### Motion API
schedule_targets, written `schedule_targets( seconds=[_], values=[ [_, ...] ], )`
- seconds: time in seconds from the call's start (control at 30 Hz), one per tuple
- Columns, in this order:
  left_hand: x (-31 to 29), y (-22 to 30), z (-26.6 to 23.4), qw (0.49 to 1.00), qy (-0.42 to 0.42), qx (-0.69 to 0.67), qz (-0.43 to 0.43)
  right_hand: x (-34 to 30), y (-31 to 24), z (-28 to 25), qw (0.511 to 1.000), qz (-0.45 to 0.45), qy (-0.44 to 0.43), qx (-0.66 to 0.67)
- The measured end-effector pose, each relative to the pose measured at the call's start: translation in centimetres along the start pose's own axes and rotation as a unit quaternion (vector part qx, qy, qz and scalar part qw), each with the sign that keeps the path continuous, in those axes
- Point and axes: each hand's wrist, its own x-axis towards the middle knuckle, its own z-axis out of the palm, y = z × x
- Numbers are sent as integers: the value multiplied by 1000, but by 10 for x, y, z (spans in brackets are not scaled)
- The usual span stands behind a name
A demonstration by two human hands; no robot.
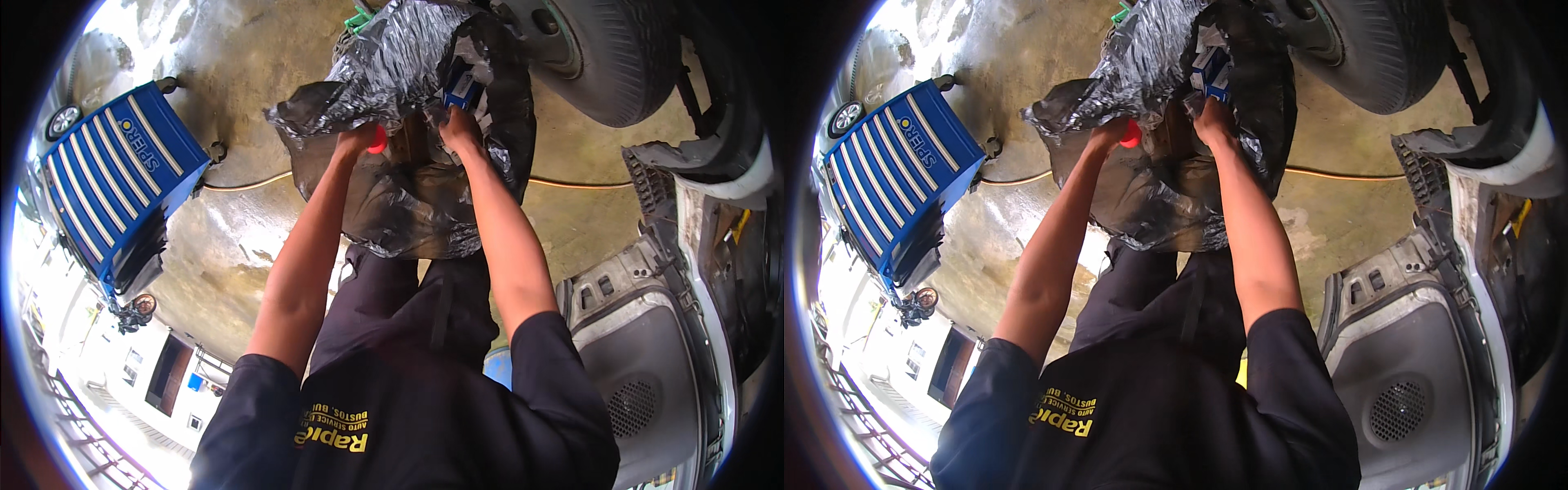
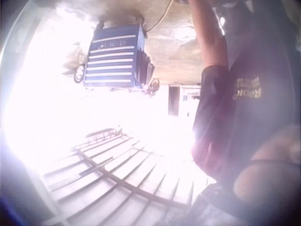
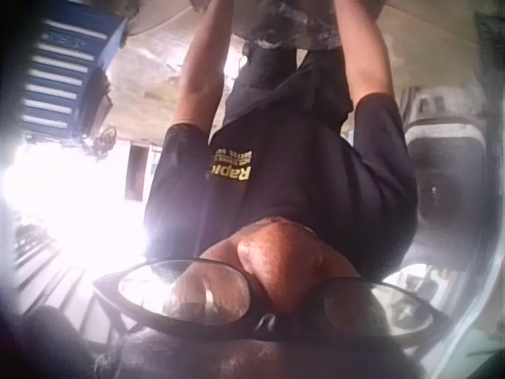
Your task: The person walks through a garage, picks up a trash bag, and then cleans the floor of a truck cab using a scraper and a cup to collect debris. The person scrapes the floor repeatedly and collects the debris into the cup.
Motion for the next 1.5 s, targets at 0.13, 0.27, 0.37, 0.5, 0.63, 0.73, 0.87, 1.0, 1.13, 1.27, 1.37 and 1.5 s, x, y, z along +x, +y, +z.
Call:
schedule_targets(
  seconds=[0.13,0.27,0.37,0.5,0.63,0.73,0.87,1.0,1.13,1.27,1.37,1.5],
  values=[
    [34,-13,-3,956,56,235,169,34,0,25,997,11,-31,-69],
    [26,-12,-3,994,98,3,45,41,-5,53,984,11,-17,-175],
    [27,-4,-14,979,150,-16,137,45,-3,66,979,-1,74,-190],
    [16,-1,-41,981,173,7,92,35,0,44,991,15,129,29],
    [-22,17,-75,985,125,-117,16,-14,-3,-39,889,44,-6,456],
    [-69,59,-100,986,58,-130,87,-77,-5,-116,667,75,-226,705],
    [-156,150,-128,964,11,-82,253,-168,-20,-172,634,68,-246,730],
    [-241,254,-143,864,-41,42,500,-242,-29,-191,710,8,-163,685],
    [-276,311,-136,796,-67,119,589,-287,-10,-207,658,9,-166,734],
    [-269,308,-117,891,39,123,436,-332,36,-211,734,87,178,650],
    [-266,303,-101,809,44,291,509,-386,89,-217,781,66,381,491],
    [-293,337,-76,876,30,141,461,-465,140,-235,777,147,449,416]
  ],
)
